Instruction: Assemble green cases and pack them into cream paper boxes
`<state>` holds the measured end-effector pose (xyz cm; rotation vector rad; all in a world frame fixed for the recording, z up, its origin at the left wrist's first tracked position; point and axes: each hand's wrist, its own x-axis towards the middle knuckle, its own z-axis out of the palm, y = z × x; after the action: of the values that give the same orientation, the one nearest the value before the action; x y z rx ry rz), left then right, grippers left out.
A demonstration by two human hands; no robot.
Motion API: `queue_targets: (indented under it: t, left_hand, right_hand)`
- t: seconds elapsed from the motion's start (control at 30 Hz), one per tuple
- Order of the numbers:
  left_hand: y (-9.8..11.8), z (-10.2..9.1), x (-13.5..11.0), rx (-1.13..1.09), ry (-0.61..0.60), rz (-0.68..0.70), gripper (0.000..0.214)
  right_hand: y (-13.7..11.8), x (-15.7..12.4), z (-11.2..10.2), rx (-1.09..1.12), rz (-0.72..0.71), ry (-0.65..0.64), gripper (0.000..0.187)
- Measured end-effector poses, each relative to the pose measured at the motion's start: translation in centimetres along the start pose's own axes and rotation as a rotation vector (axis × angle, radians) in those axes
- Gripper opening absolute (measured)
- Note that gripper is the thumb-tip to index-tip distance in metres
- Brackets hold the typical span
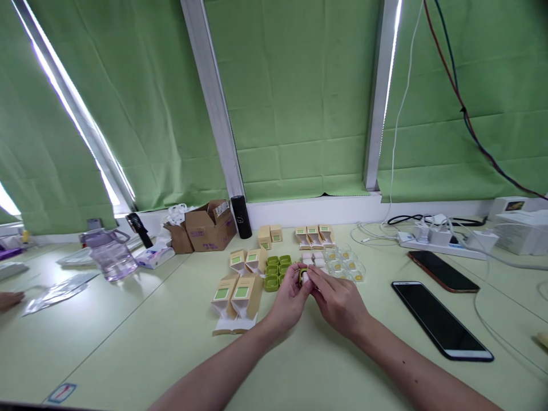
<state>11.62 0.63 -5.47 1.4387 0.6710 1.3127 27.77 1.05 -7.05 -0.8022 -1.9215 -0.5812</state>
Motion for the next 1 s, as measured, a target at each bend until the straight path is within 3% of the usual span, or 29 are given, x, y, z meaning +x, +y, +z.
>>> queue_targets:
  t: [0.77, 1.0]
  left_hand:
    - [-0.37, -0.01, 0.12, -0.010, 0.001, 0.010, 0.052]
    - [0.11, 0.11, 0.04, -0.036, 0.013, 0.001, 0.052]
  right_hand:
    - [-0.07, -0.21, 0.35, 0.014, 0.029, -0.033, 0.032]
    - [0.06, 0.08, -0.08, 0.171, 0.087, -0.036, 0.038]
